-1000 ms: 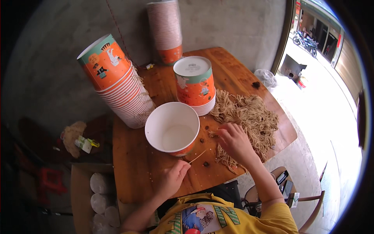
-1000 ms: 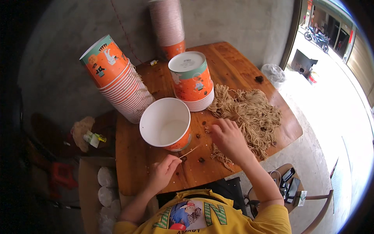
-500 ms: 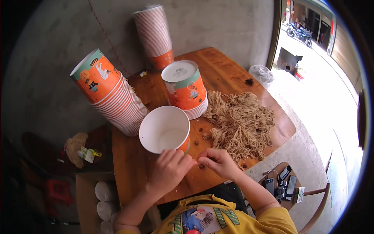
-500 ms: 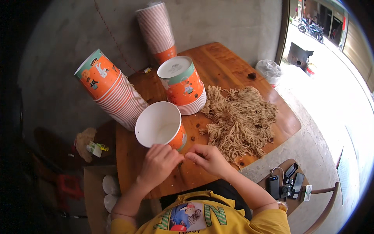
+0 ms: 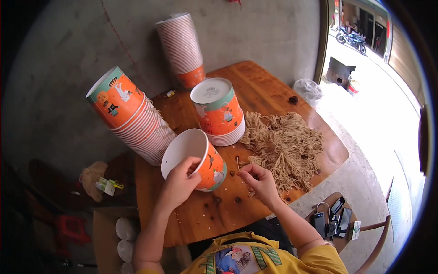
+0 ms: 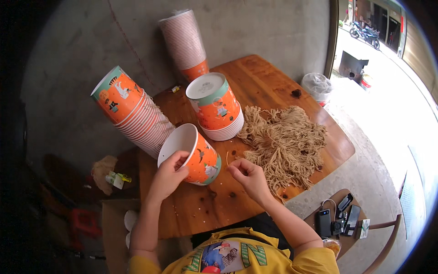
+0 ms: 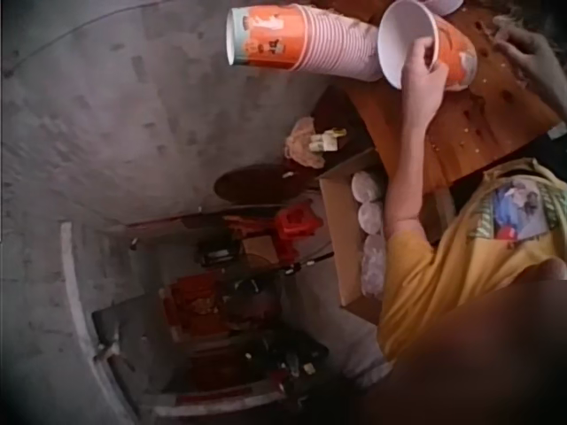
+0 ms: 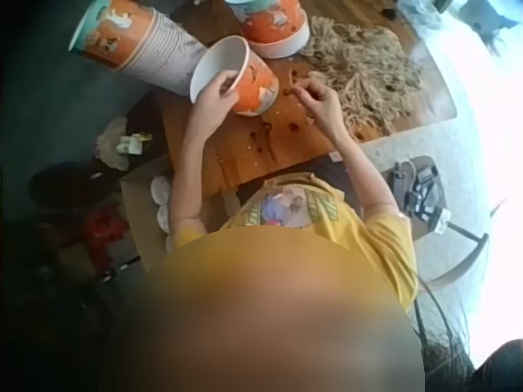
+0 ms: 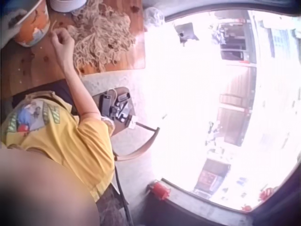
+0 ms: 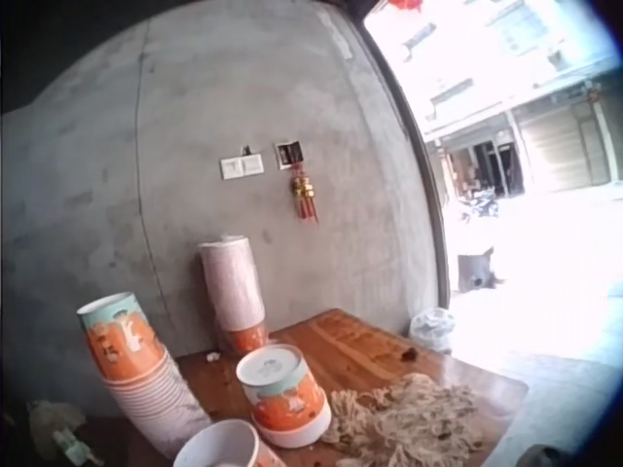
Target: Packaging brown fibrous material into decorated paper cups.
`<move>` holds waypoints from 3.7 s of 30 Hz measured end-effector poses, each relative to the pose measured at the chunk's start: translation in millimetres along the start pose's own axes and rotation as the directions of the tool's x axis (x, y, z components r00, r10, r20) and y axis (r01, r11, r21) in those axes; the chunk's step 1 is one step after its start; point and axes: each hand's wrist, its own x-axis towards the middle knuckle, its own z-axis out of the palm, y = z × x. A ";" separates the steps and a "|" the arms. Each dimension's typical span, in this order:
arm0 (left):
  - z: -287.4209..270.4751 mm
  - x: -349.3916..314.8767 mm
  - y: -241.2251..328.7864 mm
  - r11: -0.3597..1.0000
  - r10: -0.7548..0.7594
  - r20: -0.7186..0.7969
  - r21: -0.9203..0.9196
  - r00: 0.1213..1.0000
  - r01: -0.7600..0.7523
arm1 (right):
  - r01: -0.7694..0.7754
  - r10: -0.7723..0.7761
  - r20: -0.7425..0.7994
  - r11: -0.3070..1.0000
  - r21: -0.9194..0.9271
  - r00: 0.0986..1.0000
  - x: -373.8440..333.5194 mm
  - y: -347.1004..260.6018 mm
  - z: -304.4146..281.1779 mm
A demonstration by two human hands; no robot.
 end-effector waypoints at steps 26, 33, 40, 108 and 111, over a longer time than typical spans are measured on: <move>-39.3 -27.5 7.6 0.924 -0.152 0.136 -0.333 0.979 0.190 | 0.662 -0.570 0.337 0.645 -0.382 0.750 12.4 -12.0 55.1; -42.5 -26.7 13.9 0.915 -0.113 0.195 -0.361 0.974 0.179 | 0.593 -0.524 0.280 0.729 -0.340 0.804 14.9 -9.7 54.0; -44.8 -21.6 21.5 0.915 -0.127 0.219 -0.351 0.968 0.200 | 0.504 -0.444 0.249 0.811 -0.296 0.861 17.2 -12.1 53.3; -27.5 93.5 3.5 0.786 -0.409 0.311 -0.357 0.858 0.505 | 0.383 -0.374 0.084 0.912 -0.149 0.924 33.3 14.3 49.8; -41.1 52.2 14.6 0.885 -0.289 0.295 -0.281 0.911 0.372 | 0.388 -0.384 0.053 0.908 -0.160 0.922 24.4 4.4 45.3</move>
